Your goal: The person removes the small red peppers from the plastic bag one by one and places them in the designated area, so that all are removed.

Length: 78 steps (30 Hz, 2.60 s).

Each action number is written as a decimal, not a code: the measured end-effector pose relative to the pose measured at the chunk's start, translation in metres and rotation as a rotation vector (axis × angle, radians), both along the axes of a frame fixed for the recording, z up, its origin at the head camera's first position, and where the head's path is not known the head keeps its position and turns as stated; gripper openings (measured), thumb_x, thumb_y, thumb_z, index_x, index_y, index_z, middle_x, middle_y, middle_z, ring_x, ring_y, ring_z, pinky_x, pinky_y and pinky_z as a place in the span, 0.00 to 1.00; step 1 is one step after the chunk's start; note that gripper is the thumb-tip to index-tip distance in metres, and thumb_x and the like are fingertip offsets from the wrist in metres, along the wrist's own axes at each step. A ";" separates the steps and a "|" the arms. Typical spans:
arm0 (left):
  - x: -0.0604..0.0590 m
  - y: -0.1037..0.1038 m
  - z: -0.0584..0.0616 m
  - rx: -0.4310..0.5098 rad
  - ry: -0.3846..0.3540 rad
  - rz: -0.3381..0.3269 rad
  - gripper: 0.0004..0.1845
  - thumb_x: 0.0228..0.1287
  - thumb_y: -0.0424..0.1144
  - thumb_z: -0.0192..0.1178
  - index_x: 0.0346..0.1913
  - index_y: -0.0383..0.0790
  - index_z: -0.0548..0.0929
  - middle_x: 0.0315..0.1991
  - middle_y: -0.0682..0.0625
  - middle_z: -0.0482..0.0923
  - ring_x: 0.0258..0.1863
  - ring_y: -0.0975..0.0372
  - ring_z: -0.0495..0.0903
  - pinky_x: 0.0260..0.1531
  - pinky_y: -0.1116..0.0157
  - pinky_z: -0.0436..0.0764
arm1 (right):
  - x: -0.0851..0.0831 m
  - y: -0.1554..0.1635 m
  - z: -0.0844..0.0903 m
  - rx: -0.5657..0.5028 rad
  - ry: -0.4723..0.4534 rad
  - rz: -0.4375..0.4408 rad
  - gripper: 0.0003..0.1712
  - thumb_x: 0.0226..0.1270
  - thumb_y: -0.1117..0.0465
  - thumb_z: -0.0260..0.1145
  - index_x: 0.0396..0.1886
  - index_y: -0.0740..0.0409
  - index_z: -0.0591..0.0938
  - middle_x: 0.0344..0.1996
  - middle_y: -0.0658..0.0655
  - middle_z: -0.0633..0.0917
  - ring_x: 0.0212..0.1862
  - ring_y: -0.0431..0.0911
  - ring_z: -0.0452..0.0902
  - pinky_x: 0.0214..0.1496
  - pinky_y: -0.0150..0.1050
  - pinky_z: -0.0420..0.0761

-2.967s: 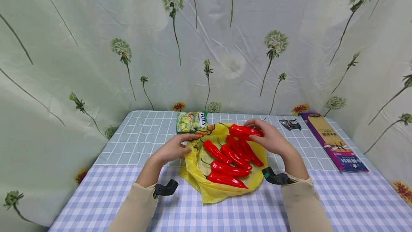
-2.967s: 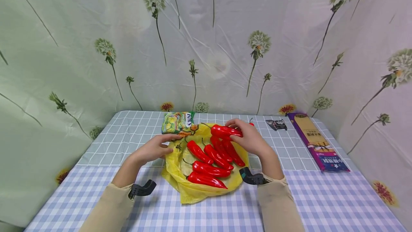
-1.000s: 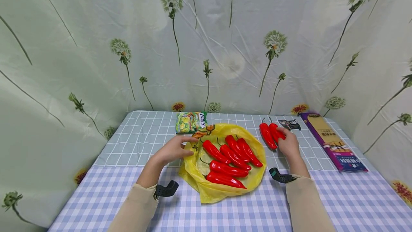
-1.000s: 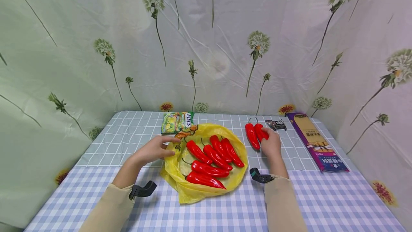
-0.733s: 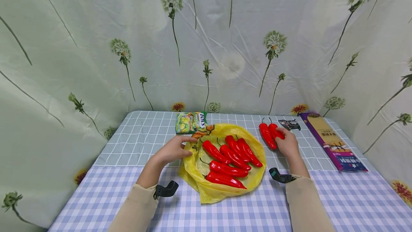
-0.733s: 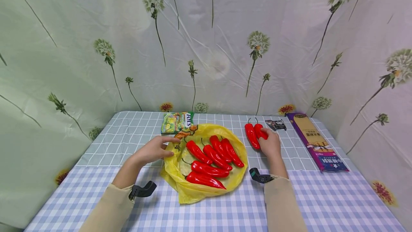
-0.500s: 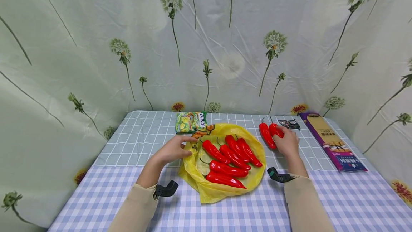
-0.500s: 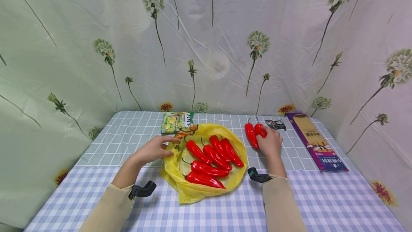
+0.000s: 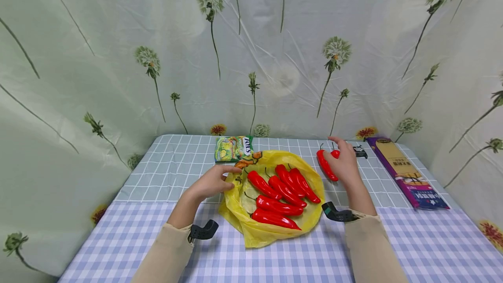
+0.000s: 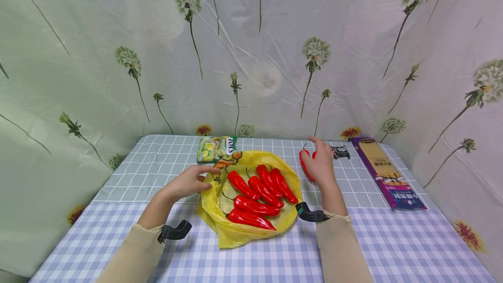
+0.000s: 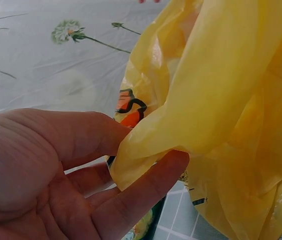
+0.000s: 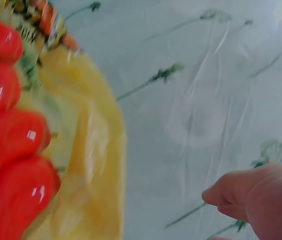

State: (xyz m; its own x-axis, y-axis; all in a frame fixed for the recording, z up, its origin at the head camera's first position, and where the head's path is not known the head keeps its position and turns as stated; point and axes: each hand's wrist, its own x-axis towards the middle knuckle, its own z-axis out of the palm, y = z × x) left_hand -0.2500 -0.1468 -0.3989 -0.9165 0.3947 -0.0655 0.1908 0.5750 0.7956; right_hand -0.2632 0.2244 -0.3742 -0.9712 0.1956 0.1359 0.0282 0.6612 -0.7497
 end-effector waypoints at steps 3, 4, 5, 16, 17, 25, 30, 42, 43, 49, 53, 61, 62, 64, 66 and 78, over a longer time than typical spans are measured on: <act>0.000 0.001 0.000 0.010 -0.009 0.002 0.26 0.57 0.26 0.61 0.61 0.36 0.81 0.61 0.41 0.80 0.46 0.54 0.76 0.41 0.64 0.81 | 0.005 -0.008 0.010 0.011 0.056 0.077 0.34 0.69 0.60 0.60 0.74 0.57 0.65 0.71 0.71 0.62 0.70 0.65 0.60 0.70 0.64 0.66; 0.000 0.001 0.000 0.011 -0.012 0.005 0.26 0.57 0.26 0.61 0.61 0.36 0.81 0.61 0.41 0.79 0.46 0.54 0.77 0.42 0.63 0.81 | 0.007 -0.010 0.012 0.013 0.070 0.097 0.34 0.69 0.60 0.59 0.74 0.58 0.65 0.71 0.71 0.62 0.69 0.65 0.62 0.69 0.63 0.67; 0.000 0.001 0.000 0.013 -0.015 0.008 0.26 0.57 0.26 0.61 0.61 0.36 0.81 0.62 0.41 0.79 0.47 0.54 0.77 0.43 0.63 0.82 | 0.009 -0.013 0.014 0.015 0.082 0.117 0.33 0.69 0.61 0.59 0.73 0.58 0.66 0.71 0.71 0.62 0.69 0.64 0.62 0.69 0.62 0.68; 0.001 0.001 0.000 0.024 -0.025 0.013 0.27 0.57 0.25 0.60 0.63 0.36 0.79 0.62 0.41 0.79 0.48 0.52 0.80 0.41 0.62 0.84 | 0.019 -0.038 0.019 0.028 0.045 0.288 0.32 0.68 0.60 0.64 0.71 0.53 0.69 0.72 0.65 0.63 0.69 0.62 0.66 0.63 0.59 0.77; 0.001 0.001 0.000 0.028 -0.027 0.012 0.27 0.57 0.25 0.60 0.63 0.35 0.79 0.62 0.40 0.78 0.47 0.53 0.81 0.40 0.63 0.84 | 0.019 -0.041 0.018 0.029 0.036 0.309 0.32 0.68 0.60 0.65 0.71 0.53 0.69 0.71 0.65 0.64 0.69 0.62 0.66 0.62 0.59 0.78; 0.000 0.001 0.000 0.032 -0.036 0.018 0.27 0.58 0.25 0.60 0.63 0.36 0.79 0.62 0.40 0.78 0.45 0.54 0.81 0.38 0.64 0.83 | 0.023 -0.058 0.014 0.035 -0.031 0.503 0.29 0.68 0.59 0.66 0.68 0.54 0.73 0.67 0.63 0.72 0.66 0.62 0.71 0.63 0.58 0.78; 0.000 0.001 0.000 0.028 -0.042 0.024 0.27 0.58 0.25 0.60 0.63 0.36 0.79 0.63 0.40 0.78 0.46 0.54 0.81 0.40 0.64 0.84 | 0.024 -0.070 0.009 -0.019 -0.113 0.606 0.28 0.69 0.60 0.65 0.68 0.55 0.73 0.67 0.63 0.73 0.66 0.63 0.71 0.63 0.57 0.78; 0.000 -0.001 0.001 0.021 -0.027 0.013 0.26 0.59 0.25 0.60 0.63 0.36 0.79 0.62 0.40 0.78 0.43 0.56 0.78 0.37 0.65 0.82 | 0.026 -0.096 -0.008 0.079 -0.147 0.691 0.25 0.67 0.60 0.67 0.64 0.52 0.77 0.60 0.58 0.80 0.58 0.53 0.76 0.58 0.50 0.81; 0.000 -0.001 0.001 0.023 -0.028 0.013 0.26 0.59 0.25 0.60 0.62 0.36 0.80 0.62 0.40 0.78 0.42 0.56 0.78 0.36 0.66 0.82 | 0.026 -0.098 -0.010 0.087 -0.146 0.696 0.25 0.67 0.60 0.67 0.64 0.52 0.77 0.60 0.58 0.80 0.58 0.53 0.76 0.59 0.50 0.81; 0.000 -0.001 0.000 0.027 -0.006 -0.008 0.25 0.58 0.24 0.59 0.62 0.34 0.80 0.60 0.39 0.79 0.37 0.58 0.76 0.33 0.67 0.79 | 0.025 -0.108 -0.022 0.134 -0.110 0.707 0.26 0.67 0.59 0.68 0.64 0.52 0.77 0.62 0.57 0.79 0.61 0.52 0.73 0.64 0.54 0.77; 0.000 -0.001 0.001 0.031 -0.009 -0.007 0.26 0.58 0.24 0.59 0.62 0.34 0.80 0.60 0.39 0.78 0.37 0.59 0.77 0.33 0.68 0.79 | 0.024 -0.113 -0.030 0.160 -0.109 0.693 0.26 0.66 0.58 0.69 0.64 0.50 0.77 0.62 0.55 0.80 0.61 0.50 0.74 0.65 0.52 0.77; -0.001 -0.002 0.000 0.041 -0.017 -0.022 0.25 0.60 0.25 0.59 0.62 0.32 0.79 0.61 0.37 0.77 0.40 0.58 0.78 0.36 0.67 0.81 | 0.022 -0.120 -0.038 0.199 -0.100 0.670 0.27 0.66 0.58 0.69 0.65 0.51 0.77 0.61 0.53 0.81 0.60 0.49 0.74 0.64 0.51 0.77; -0.001 -0.002 0.000 0.042 -0.021 -0.023 0.25 0.60 0.25 0.59 0.62 0.32 0.79 0.62 0.37 0.77 0.40 0.57 0.78 0.36 0.66 0.81 | 0.022 -0.120 -0.039 0.208 -0.097 0.667 0.27 0.66 0.58 0.69 0.65 0.51 0.77 0.60 0.53 0.81 0.59 0.49 0.74 0.63 0.50 0.78; 0.000 -0.002 0.001 0.040 -0.027 -0.024 0.25 0.60 0.25 0.59 0.62 0.32 0.78 0.62 0.37 0.76 0.40 0.57 0.78 0.36 0.66 0.82 | 0.021 -0.121 -0.041 0.224 -0.090 0.660 0.27 0.65 0.58 0.69 0.64 0.50 0.78 0.58 0.52 0.82 0.57 0.48 0.74 0.61 0.49 0.79; 0.000 -0.002 0.001 0.034 -0.029 -0.021 0.25 0.61 0.25 0.59 0.62 0.33 0.79 0.62 0.37 0.77 0.41 0.57 0.79 0.36 0.66 0.82 | 0.021 -0.122 -0.043 0.238 -0.094 0.646 0.26 0.65 0.57 0.70 0.64 0.49 0.78 0.57 0.51 0.82 0.56 0.47 0.74 0.60 0.47 0.79; 0.002 -0.001 0.003 0.029 -0.031 -0.012 0.24 0.61 0.25 0.59 0.62 0.34 0.80 0.62 0.39 0.77 0.40 0.58 0.78 0.36 0.66 0.82 | 0.021 -0.128 -0.046 0.257 -0.088 0.589 0.27 0.64 0.57 0.71 0.63 0.47 0.78 0.53 0.51 0.84 0.54 0.47 0.76 0.58 0.47 0.81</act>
State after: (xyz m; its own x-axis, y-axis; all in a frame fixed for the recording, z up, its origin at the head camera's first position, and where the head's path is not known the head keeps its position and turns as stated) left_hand -0.2476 -0.1476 -0.3964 -0.9094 0.4075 -0.0826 0.1720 0.5496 0.8176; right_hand -0.2419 0.0961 -0.4206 -0.9157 -0.4012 0.0221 -0.3394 0.7429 -0.5770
